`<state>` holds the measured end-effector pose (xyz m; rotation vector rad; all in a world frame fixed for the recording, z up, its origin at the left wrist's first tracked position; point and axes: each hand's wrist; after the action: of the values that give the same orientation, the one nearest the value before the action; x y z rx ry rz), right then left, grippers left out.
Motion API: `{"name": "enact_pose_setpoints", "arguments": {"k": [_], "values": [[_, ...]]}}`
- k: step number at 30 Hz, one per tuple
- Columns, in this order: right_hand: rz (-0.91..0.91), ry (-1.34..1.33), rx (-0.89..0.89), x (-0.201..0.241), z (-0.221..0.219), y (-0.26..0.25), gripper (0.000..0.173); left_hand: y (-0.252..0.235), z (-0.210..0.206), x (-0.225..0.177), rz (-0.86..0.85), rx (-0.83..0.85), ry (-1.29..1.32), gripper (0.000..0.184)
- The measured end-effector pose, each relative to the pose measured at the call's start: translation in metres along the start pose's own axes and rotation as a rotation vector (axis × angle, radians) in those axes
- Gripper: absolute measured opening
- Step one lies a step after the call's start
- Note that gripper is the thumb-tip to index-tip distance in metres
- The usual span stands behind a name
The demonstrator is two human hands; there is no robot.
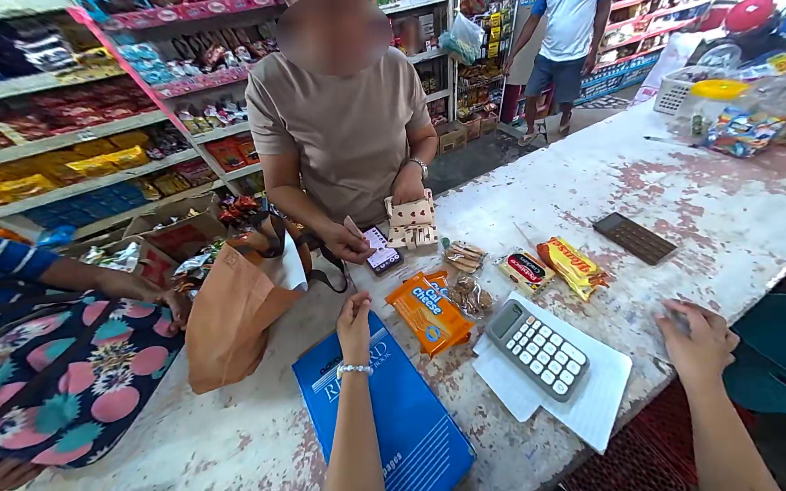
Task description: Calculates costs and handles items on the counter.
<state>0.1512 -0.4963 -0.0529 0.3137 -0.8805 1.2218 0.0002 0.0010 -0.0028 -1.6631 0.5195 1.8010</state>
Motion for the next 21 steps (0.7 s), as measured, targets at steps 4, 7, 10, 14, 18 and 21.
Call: {"name": "enact_pose_setpoints", "arguments": {"k": [4, 7, 10, 14, 18, 21], "values": [[-0.004, 0.004, 0.005, -0.0012, 0.0000, -0.0004, 0.037, 0.0000, 0.0002, 0.0013, 0.002, 0.005, -0.010, 0.027], [-0.008, 0.005, 0.000, -0.0016, -0.0002, -0.0007, 0.036, -0.0002, 0.0006, 0.0019, -0.001, 0.008, -0.011, 0.027], [-0.005, 0.004, 0.000, 0.0001, 0.0015, 0.0007, 0.036, 0.0009, 0.0003, 0.0020, -0.004, 0.004, -0.006, 0.027], [-0.006, 0.010, 0.004, 0.0023, 0.0022, 0.0003, 0.036, 0.0010, -0.0005, -0.0003, -0.003, 0.003, -0.014, 0.027], [-0.018, 0.038, 0.032, 0.0025, 0.0063, 0.0018, 0.040, 0.0025, 0.0005, 0.0023, 0.011, 0.015, -0.047, 0.029], [-0.005, 0.043, 0.032, -0.0040, 0.0049, -0.0019, 0.040, -0.0002, 0.0007, 0.0068, -0.003, 0.020, -0.054, 0.029]]}}
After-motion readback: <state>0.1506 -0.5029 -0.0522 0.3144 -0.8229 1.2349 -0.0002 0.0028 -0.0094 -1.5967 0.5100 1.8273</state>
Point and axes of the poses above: each hand's wrist, its own y-axis away from the middle knuckle, its own z-axis out of the back of the hand, x = y × z, and after that the axes turned 3 degrees about -z, right-handed
